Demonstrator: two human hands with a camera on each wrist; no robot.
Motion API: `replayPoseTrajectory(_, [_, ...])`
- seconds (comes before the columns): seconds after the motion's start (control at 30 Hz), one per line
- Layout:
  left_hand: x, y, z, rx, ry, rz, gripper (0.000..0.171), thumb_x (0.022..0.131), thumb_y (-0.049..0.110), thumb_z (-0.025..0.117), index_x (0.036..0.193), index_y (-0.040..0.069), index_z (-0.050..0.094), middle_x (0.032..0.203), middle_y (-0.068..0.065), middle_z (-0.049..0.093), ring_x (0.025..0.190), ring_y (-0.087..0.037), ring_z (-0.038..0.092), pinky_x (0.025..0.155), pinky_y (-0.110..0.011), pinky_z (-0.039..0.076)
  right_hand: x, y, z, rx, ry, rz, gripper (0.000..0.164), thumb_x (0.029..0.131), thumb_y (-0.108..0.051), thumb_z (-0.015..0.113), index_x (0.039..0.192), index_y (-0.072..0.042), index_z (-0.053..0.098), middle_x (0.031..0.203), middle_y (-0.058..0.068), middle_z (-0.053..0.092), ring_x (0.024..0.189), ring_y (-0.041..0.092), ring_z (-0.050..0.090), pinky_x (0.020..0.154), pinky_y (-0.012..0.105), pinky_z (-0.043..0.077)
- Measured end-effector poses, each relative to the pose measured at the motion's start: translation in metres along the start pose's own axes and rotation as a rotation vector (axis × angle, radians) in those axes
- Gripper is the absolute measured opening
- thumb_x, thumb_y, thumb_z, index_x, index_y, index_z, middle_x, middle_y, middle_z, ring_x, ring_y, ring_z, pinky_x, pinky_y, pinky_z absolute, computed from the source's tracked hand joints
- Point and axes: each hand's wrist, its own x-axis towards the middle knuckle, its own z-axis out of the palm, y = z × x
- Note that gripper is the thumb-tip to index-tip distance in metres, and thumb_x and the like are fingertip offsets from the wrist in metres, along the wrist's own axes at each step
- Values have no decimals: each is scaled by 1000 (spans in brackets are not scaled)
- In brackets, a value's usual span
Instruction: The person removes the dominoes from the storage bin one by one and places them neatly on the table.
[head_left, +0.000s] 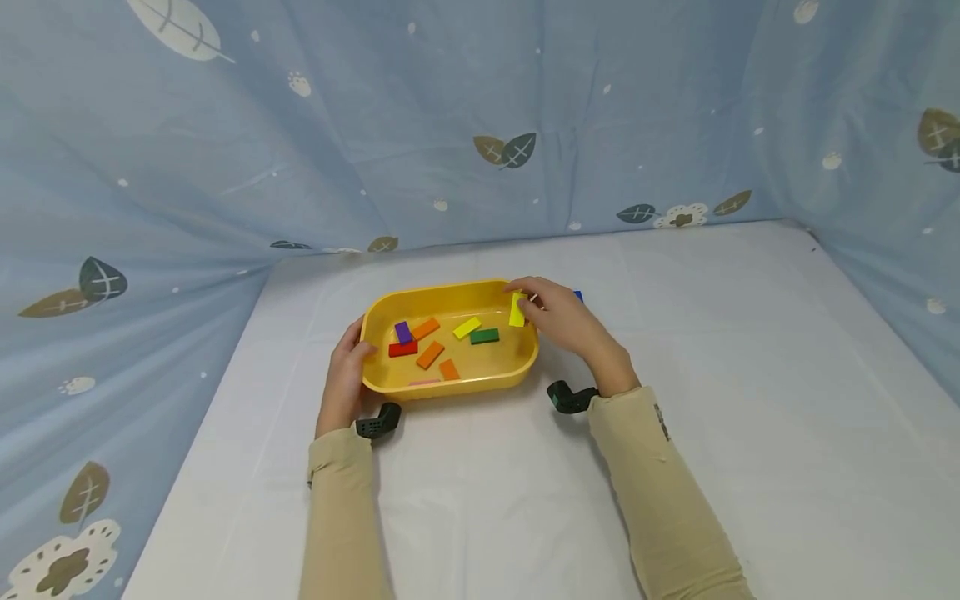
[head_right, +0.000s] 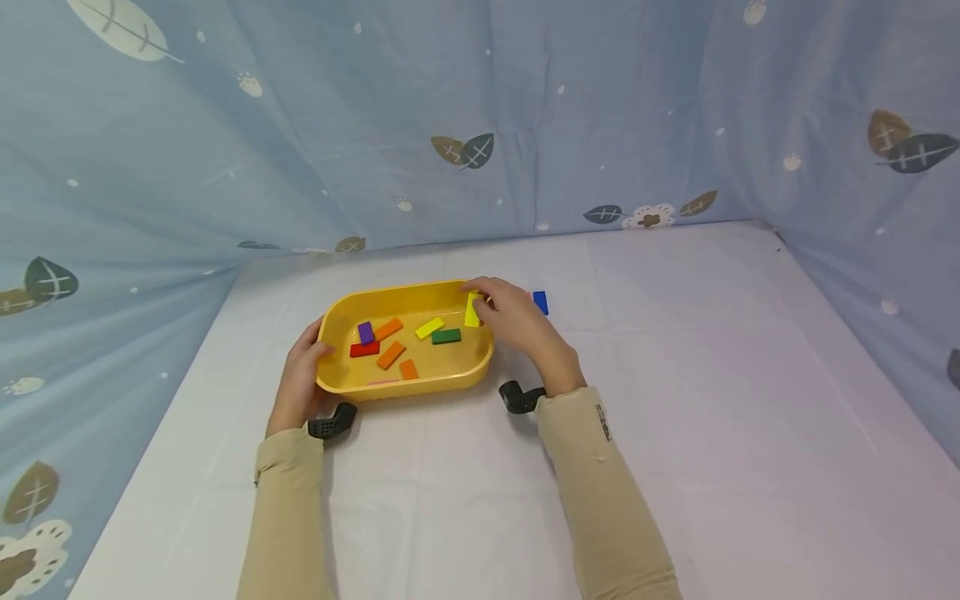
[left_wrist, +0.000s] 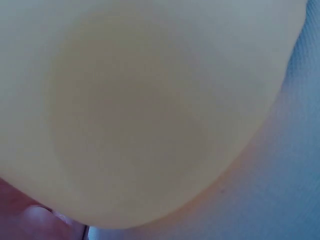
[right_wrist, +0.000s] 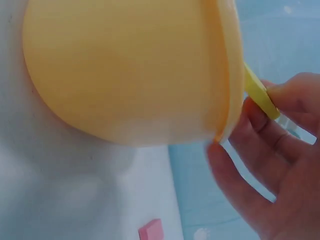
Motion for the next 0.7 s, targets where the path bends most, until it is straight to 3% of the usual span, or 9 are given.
replayPoseTrajectory(0.17, [-2,4,1,3,4,-18,55,85,8,37,138,23,35,142,3,29,121,-20,35,98,-35,34,0,7,-7,5,101,14,32,91,-21,49,122,-21,50,98,-2,53,80,22,53,68,30,45])
replayPoseTrajectory(0.4, [-14,19,7,1,-13,-19,57,83,6,37,139,18,32,143,-1,26,123,-24,32,100,-38,30,0,28,-14,339,319,89,33,85,-33,56,115,-19,55,97,0,56,82,27,58,70,39,51])
replayPoseTrajectory(0.53, [-15,20,7,-2,-14,-26,57,84,6,36,140,17,31,143,-2,26,123,-25,32,101,-38,30,-1,43,-16,417,432,134,33,86,-35,55,113,-17,57,100,2,56,79,25,59,69,36,52])
replayPoseTrajectory(0.7, [-8,12,4,-14,1,-31,56,84,6,36,138,21,34,142,1,28,122,-22,33,100,-36,31,-3,65,-19,444,434,242,31,89,-33,50,115,-18,56,106,3,54,79,26,58,59,30,52])
